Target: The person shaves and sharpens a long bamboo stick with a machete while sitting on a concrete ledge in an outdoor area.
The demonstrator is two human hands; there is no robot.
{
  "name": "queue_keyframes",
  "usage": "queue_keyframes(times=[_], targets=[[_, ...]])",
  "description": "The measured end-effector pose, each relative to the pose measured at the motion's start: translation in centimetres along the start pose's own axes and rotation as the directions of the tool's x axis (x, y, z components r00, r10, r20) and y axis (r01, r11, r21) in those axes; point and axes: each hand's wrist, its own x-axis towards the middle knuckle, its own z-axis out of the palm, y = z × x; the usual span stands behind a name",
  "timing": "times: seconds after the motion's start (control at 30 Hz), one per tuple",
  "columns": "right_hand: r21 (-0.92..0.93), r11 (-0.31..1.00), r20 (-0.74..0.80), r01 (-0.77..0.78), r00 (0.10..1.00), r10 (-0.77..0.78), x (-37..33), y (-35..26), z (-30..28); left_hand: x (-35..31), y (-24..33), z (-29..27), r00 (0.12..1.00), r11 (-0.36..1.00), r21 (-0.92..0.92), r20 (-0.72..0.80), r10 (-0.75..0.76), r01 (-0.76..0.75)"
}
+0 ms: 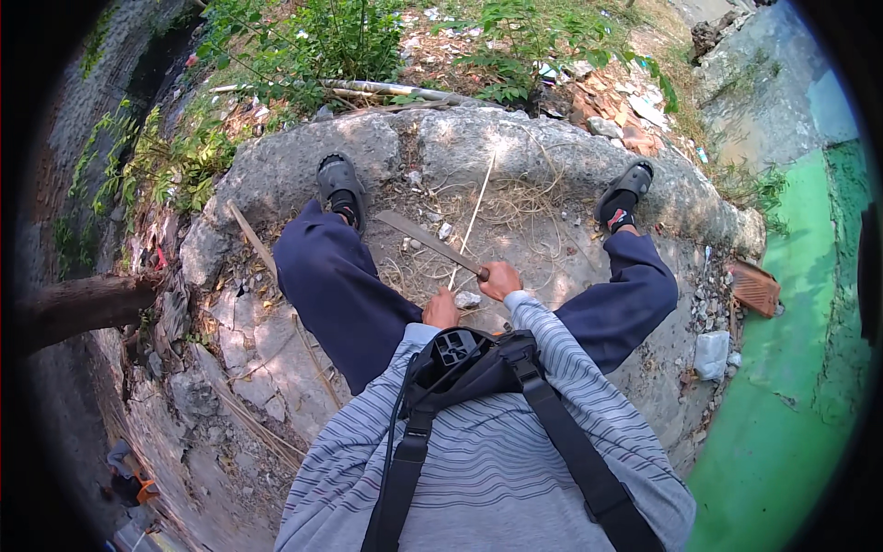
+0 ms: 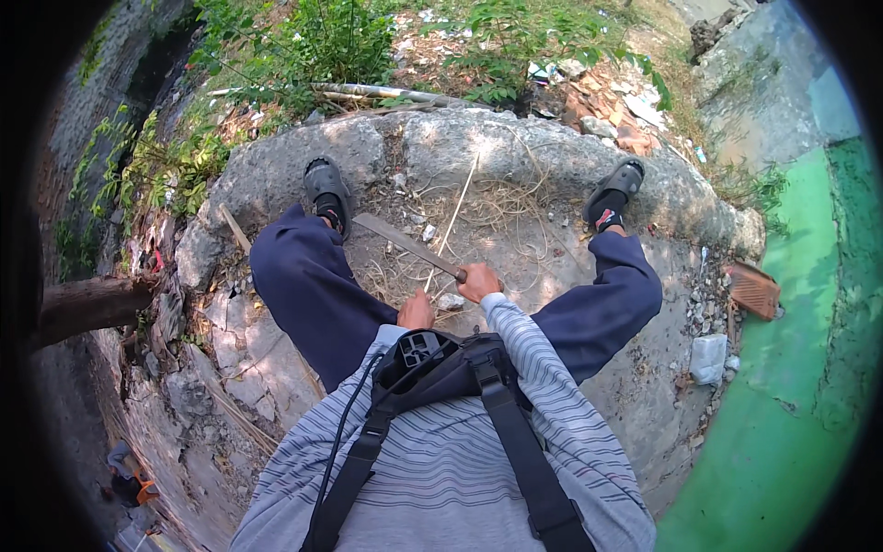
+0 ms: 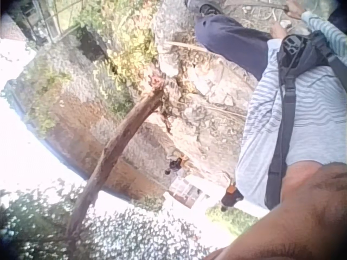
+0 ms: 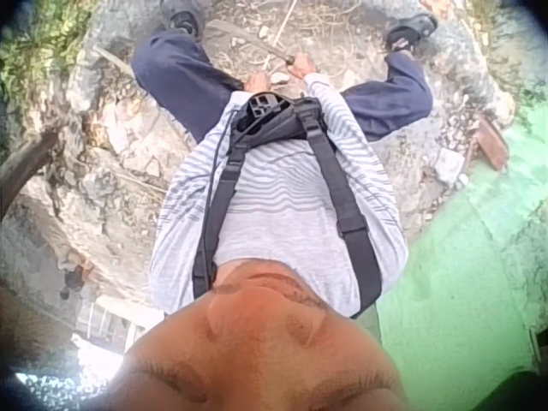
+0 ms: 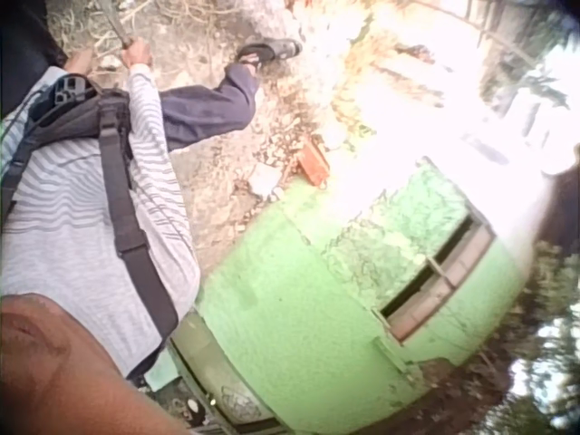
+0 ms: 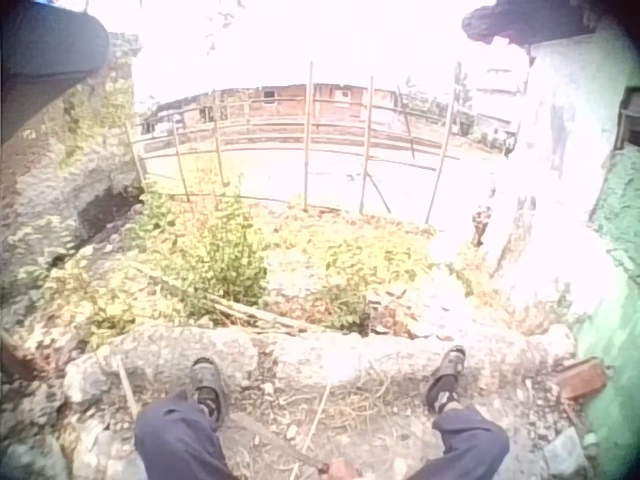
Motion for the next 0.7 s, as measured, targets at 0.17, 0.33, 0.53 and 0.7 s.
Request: queue_keyframes(times=[0.17,0.33,0.53,0.7], targets=[[0.039,0.999,-0.004,-0.028,1.000,0.028,-0.4,-1.0,-0.1,-0.4,0.6,-1.2,1.000,0.999,-0.037,0.001,0.013,-0.013],[0.037,0.997,0.001,0.070,0.998,-0.070,-1.4,-0.7,-0.1,-0.3,0.5,-1.1,0.999,0.997,-0.063,-0.001,0.037,-0.037],[0.019,0.995,-0.069,-0.099,0.993,0.100,0.4,-0.7,-0.3,-0.1,0.7,-1.1,1.000,0.997,-0.076,0.023,0.010,-0.008],[0.074,0.995,-0.062,-0.060,0.996,0.064,-0.3,-1.1,0.4,0.3,0.2,-1.0,0.999,0.994,-0.104,0.029,0.019,-0.016]])
